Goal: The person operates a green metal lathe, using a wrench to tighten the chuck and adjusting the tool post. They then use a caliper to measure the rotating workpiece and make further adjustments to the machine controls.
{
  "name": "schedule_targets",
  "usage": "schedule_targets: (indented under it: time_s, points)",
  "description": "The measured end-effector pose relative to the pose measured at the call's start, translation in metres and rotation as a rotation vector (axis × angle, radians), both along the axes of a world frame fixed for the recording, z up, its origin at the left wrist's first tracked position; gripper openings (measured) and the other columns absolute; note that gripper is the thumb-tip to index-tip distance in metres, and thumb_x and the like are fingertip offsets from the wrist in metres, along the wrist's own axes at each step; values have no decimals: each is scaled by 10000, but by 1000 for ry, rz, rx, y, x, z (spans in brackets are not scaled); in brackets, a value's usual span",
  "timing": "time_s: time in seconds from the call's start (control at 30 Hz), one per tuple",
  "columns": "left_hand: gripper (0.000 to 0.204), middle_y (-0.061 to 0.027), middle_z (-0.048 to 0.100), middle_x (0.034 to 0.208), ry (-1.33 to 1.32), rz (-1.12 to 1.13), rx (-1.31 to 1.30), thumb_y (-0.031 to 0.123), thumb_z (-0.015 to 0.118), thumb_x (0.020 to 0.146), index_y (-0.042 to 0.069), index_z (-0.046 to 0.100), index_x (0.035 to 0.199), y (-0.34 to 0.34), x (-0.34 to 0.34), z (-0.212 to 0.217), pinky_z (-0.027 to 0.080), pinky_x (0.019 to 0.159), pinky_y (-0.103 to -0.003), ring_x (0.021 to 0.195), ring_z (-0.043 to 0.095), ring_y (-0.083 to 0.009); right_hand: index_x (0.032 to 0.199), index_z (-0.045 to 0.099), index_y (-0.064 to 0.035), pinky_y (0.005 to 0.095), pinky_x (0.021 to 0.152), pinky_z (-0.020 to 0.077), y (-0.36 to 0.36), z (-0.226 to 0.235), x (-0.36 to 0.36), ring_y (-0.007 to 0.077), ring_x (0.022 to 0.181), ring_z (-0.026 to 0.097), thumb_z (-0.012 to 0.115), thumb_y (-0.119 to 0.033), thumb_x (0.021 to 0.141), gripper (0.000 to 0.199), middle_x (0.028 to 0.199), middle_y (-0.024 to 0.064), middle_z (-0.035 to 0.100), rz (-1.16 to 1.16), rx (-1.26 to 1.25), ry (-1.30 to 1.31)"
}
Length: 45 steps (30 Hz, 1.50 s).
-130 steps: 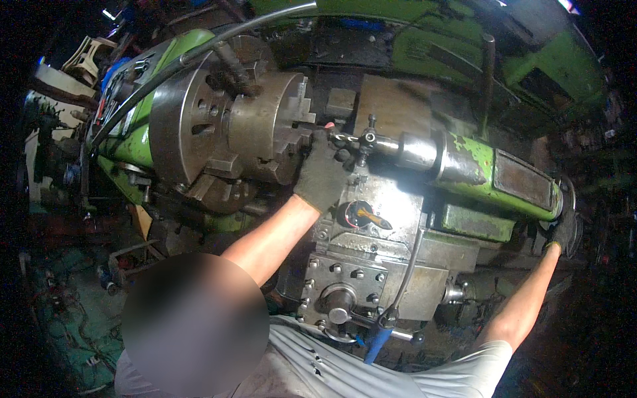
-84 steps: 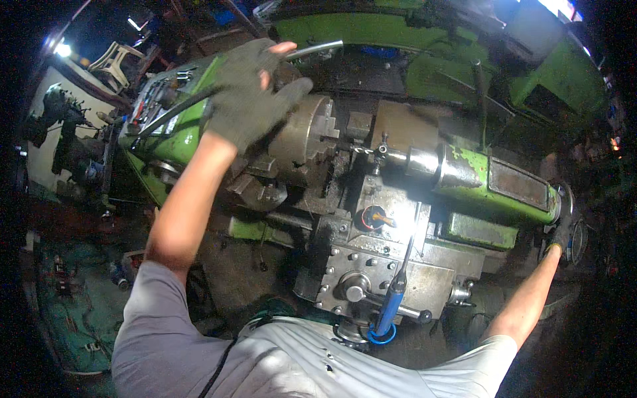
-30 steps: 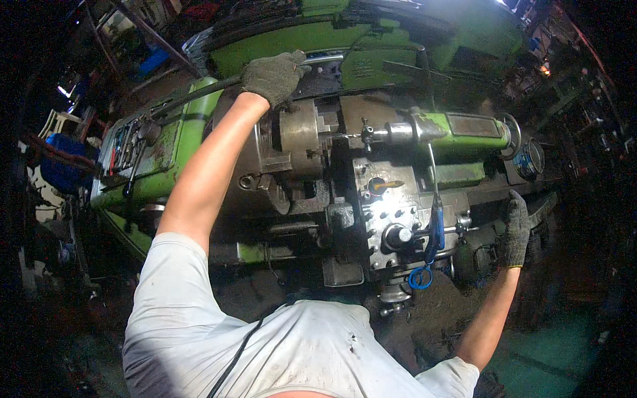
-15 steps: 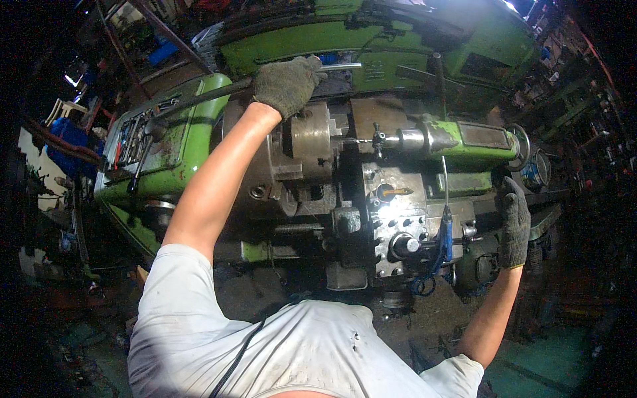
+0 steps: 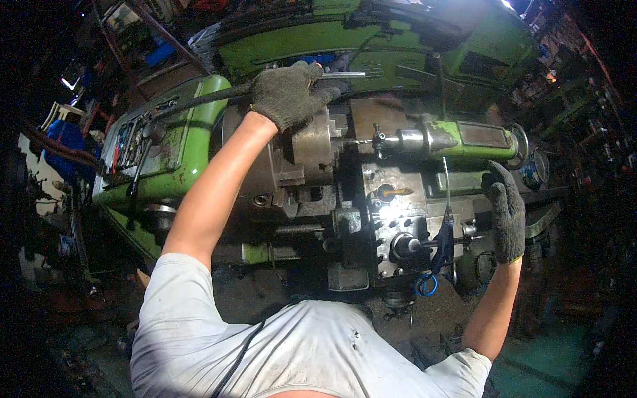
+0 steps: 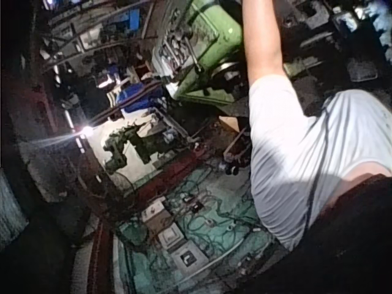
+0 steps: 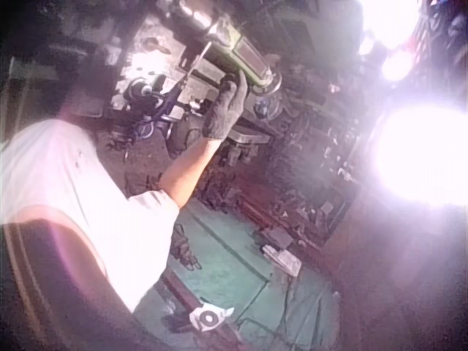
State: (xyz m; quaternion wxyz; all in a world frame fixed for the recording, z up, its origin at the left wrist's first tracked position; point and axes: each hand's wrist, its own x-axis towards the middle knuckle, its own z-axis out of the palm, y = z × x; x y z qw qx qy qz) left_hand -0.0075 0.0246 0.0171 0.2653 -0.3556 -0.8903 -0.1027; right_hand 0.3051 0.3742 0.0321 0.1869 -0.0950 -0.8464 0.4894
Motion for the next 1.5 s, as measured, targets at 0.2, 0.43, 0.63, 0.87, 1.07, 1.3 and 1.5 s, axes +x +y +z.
schedule_targets:
  time_s: [0.2, 0.43, 0.63, 0.87, 1.07, 1.3, 1.5]
  points:
    - [513, -89, 698, 1217, -356, -307, -189, 597, 509, 1005, 148, 742, 1092, -11, -45, 14, 517, 945, -483, 1066, 676, -344, 1435, 557, -3, 359, 1071, 475, -16, 29, -19, 229, 1221, 613, 561, -269, 1067, 455, 1364, 143, 630, 67, 161, -66]
    - [771, -262, 505, 1444, -174, -323, -344, 555, 597, 972, 120, 389, 1574, -15, 2, 36, 376, 1175, -462, 1382, 473, -411, 1400, 580, -29, 411, 1067, 482, -78, 81, -115, 315, 1255, 621, 678, -391, 977, 565, 1350, 169, 641, 318, 503, -12]
    - [697, -271, 628, 1236, -285, 85, -335, 480, 631, 938, 73, 451, 1475, -17, 24, 33, 525, 954, -534, 1127, 655, -439, 1524, 443, -131, 483, 1096, 481, -77, 54, -226, 409, 1315, 545, 804, -407, 865, 801, 1497, 176, 502, 230, 1172, 177]
    - [363, -244, 733, 956, -189, 70, -113, 270, 586, 871, 20, 618, 1131, -20, 20, 18, 570, 838, -521, 909, 728, -408, 1504, 477, -191, 501, 1173, 398, -15, 21, -318, 403, 1397, 461, 674, -565, 921, 720, 1540, 160, 467, 173, 1280, 75]
    - [364, -236, 734, 1000, -265, 119, -147, 239, 600, 832, 71, 645, 1151, -24, 31, 29, 582, 822, -506, 935, 728, -399, 1458, 507, -200, 507, 1130, 438, -30, 22, -346, 398, 1367, 489, 733, -452, 895, 656, 1483, 149, 525, 220, 1307, 40]
    - [372, -206, 723, 993, -61, 173, -135, 258, 636, 862, 118, 654, 1206, -17, 17, 17, 584, 811, -516, 948, 733, -363, 1360, 550, -139, 517, 991, 525, -28, 32, -352, 436, 1186, 624, 756, -365, 888, 562, 1278, 201, 661, 197, 1204, -57]
    - [295, -155, 730, 997, -2, 105, -146, 301, 634, 879, 143, 680, 1124, -50, -26, 10, 589, 776, -495, 918, 733, -352, 1220, 621, -100, 529, 874, 509, -31, 43, -252, 457, 1088, 637, 677, -257, 913, 349, 1123, 234, 688, 253, 1150, -132]
